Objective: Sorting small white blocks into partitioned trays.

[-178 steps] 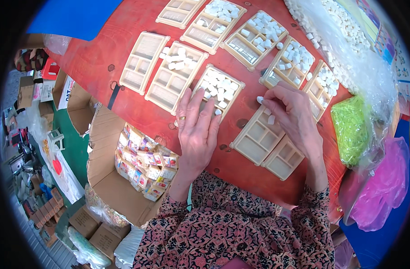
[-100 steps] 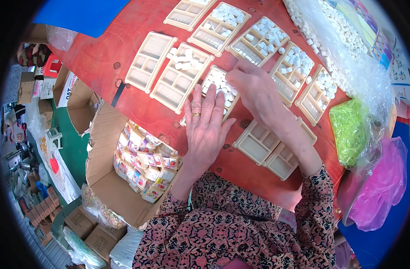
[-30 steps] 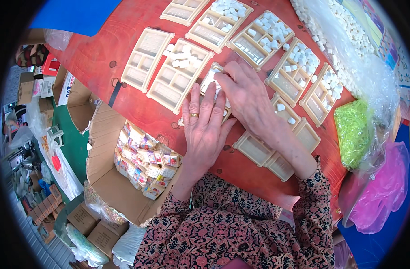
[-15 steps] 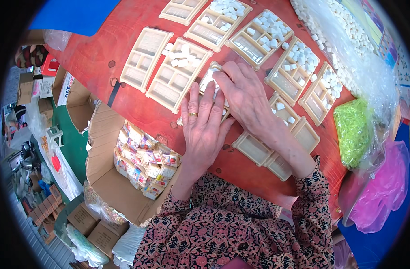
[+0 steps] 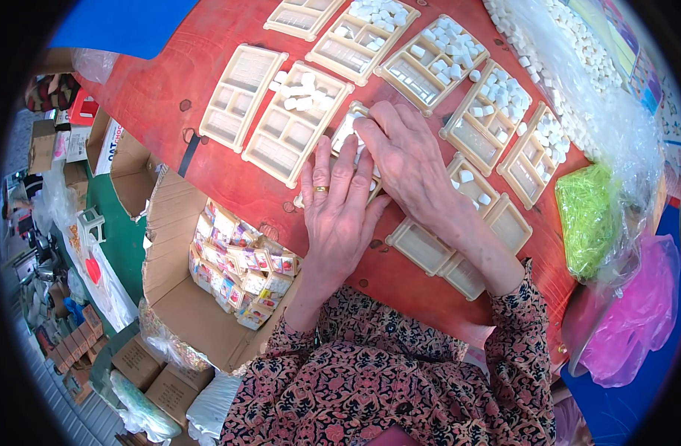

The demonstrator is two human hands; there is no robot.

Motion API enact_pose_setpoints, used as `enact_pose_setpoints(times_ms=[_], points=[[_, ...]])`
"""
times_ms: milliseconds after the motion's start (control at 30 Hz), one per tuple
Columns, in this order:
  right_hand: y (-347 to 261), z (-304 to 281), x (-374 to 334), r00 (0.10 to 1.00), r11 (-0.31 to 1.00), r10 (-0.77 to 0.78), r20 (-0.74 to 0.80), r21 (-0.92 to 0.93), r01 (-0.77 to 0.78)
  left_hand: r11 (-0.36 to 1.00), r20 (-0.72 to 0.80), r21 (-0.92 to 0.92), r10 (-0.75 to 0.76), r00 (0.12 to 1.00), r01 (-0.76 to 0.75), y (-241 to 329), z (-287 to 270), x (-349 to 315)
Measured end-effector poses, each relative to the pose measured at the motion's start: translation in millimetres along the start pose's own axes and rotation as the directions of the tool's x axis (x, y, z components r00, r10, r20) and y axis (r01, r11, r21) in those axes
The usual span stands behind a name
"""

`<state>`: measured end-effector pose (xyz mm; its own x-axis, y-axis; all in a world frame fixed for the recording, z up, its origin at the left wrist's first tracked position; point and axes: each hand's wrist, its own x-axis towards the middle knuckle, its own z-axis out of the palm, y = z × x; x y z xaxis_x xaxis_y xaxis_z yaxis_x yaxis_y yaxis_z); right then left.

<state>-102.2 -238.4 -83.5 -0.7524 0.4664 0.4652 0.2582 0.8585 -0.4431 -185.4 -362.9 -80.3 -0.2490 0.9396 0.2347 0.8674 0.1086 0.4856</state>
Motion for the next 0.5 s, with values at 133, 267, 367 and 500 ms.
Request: enact_pose_setpoints(times_ms=[133,267,367,500], points=[[-2,-2,-1,1.000,1.000,-0.002,-0.006,0.003,0.002,1.000,-0.003,-0.002,-0.001,1.000,0.001,3,-2,-1],[-1,-5,1,1.000,0.998,0.018,0.004,0.063,-0.018,1.000,0.006,0.012,-0.009,1.000,0.009,4,-3,-4],[3,-14,4,0.995,0.975,0.074,0.074,0.206,-0.088,1.000,0.011,0.026,-0.012,1.000,0.012,6,-7,-3],[1,-40,9,0.966,0.891,0.238,0.106,0.373,-0.260,0.999,0.013,0.037,-0.012,1.000,0.012,6,-9,-5]])
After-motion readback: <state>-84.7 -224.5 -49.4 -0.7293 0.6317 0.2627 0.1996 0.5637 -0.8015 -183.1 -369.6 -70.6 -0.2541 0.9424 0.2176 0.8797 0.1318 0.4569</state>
